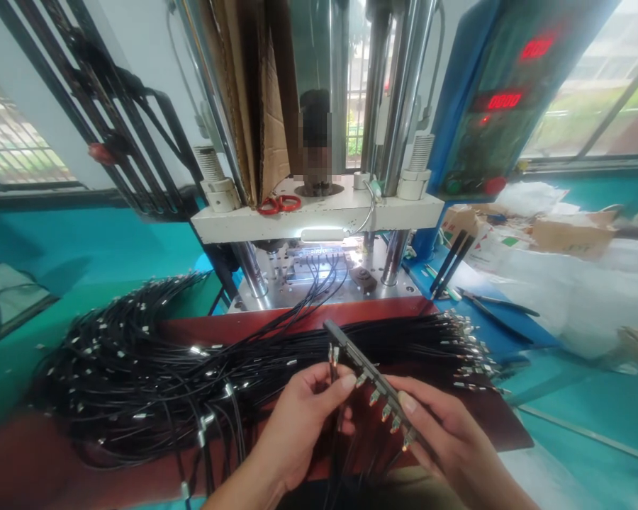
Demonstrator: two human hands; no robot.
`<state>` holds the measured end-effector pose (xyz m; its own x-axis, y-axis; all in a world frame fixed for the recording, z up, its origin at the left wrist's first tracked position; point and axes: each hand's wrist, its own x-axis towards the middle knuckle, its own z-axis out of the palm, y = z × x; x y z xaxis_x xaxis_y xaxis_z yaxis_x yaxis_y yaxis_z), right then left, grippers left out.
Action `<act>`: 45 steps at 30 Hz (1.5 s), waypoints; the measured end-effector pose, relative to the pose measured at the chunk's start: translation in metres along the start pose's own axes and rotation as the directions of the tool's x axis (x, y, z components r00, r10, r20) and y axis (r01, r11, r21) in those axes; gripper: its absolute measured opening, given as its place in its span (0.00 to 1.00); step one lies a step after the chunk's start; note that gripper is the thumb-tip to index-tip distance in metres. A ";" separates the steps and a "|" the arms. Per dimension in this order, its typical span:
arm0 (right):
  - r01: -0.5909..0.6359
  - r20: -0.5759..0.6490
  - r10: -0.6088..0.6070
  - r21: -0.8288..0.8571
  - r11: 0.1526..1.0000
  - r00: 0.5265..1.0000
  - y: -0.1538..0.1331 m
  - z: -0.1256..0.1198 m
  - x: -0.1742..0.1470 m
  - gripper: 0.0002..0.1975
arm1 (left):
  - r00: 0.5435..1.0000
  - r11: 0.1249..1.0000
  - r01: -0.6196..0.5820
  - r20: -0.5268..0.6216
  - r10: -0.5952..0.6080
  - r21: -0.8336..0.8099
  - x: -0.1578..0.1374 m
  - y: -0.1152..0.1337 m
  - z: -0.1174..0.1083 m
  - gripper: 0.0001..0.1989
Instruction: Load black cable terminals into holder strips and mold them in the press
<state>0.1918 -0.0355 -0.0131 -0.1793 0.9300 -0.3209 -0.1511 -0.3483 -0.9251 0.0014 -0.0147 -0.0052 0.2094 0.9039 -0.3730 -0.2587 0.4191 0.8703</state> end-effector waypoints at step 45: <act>-0.048 0.037 0.051 -0.080 0.996 0.998 -0.003 -0.010 -0.001 0.30 | 0.968 0.996 -0.091 -0.236 0.090 0.008 -0.006 0.010 -0.014 0.21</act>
<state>0.2018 -0.0339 -0.0118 -0.2221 0.9061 -0.3600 -0.0643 -0.3820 -0.9219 -0.0158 -0.0145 0.0011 -0.0433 0.9325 -0.3585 -0.2693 0.3346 0.9031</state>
